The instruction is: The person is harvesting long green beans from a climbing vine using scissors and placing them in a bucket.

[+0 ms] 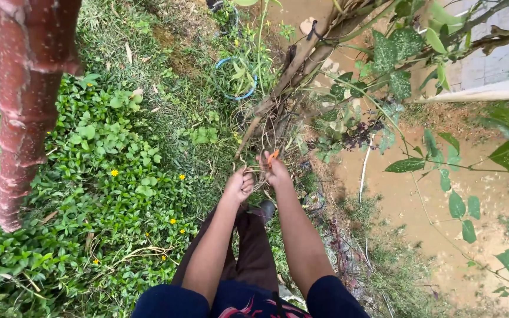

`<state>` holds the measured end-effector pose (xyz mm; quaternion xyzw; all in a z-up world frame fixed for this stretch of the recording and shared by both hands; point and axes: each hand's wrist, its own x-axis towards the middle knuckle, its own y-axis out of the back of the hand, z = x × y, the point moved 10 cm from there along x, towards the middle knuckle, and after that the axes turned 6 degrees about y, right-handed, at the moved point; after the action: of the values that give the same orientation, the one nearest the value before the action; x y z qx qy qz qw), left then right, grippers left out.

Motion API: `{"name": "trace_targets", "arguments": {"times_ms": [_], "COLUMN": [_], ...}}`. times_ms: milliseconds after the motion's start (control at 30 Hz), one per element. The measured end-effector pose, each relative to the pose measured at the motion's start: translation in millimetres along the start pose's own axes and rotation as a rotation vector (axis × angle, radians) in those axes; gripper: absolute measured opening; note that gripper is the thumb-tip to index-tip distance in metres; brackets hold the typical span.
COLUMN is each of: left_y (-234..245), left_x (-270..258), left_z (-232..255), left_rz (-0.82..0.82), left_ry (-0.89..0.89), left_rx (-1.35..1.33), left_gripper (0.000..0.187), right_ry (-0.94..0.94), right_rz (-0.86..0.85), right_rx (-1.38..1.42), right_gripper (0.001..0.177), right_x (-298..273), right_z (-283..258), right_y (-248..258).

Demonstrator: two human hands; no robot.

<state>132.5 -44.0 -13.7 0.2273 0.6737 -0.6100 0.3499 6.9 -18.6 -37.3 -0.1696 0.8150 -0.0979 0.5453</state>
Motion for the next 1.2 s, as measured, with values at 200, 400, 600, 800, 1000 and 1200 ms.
{"name": "trace_targets", "arguments": {"times_ms": [200, 400, 600, 800, 1000, 1200], "left_y": [1.7, -1.7, -35.9, -32.9, -37.5, -3.6], "left_x": [-8.3, 24.1, 52.7, 62.4, 49.9, 84.3], "left_z": [68.5, 65.6, 31.5, 23.7, 15.3, -5.0], "left_rz": [0.518, 0.993, 0.692, 0.591, 0.501, 0.310], "left_ry": [-0.315, -0.336, -0.245, -0.187, -0.208, -0.145], "left_rx": [0.479, 1.000, 1.291, 1.149, 0.920, 0.523], "left_gripper": [0.041, 0.077, 0.093, 0.098, 0.060, 0.020], "right_ry": [0.148, 0.366, 0.565, 0.585, 0.711, 0.613], "right_rz": [0.091, 0.177, 0.127, 0.110, 0.107, 0.148], "right_rx": [-0.214, -0.388, -0.380, -0.540, -0.715, -0.803], "right_gripper": [0.020, 0.014, 0.016, 0.021, 0.030, 0.019], "right_x": [40.6, -8.9, -35.0, -68.0, -97.6, -116.4], "right_z": [6.7, -8.4, -3.3, -17.7, -31.7, -23.6], "right_y": [48.3, 58.2, 70.1, 44.0, 24.7, 18.0]}}
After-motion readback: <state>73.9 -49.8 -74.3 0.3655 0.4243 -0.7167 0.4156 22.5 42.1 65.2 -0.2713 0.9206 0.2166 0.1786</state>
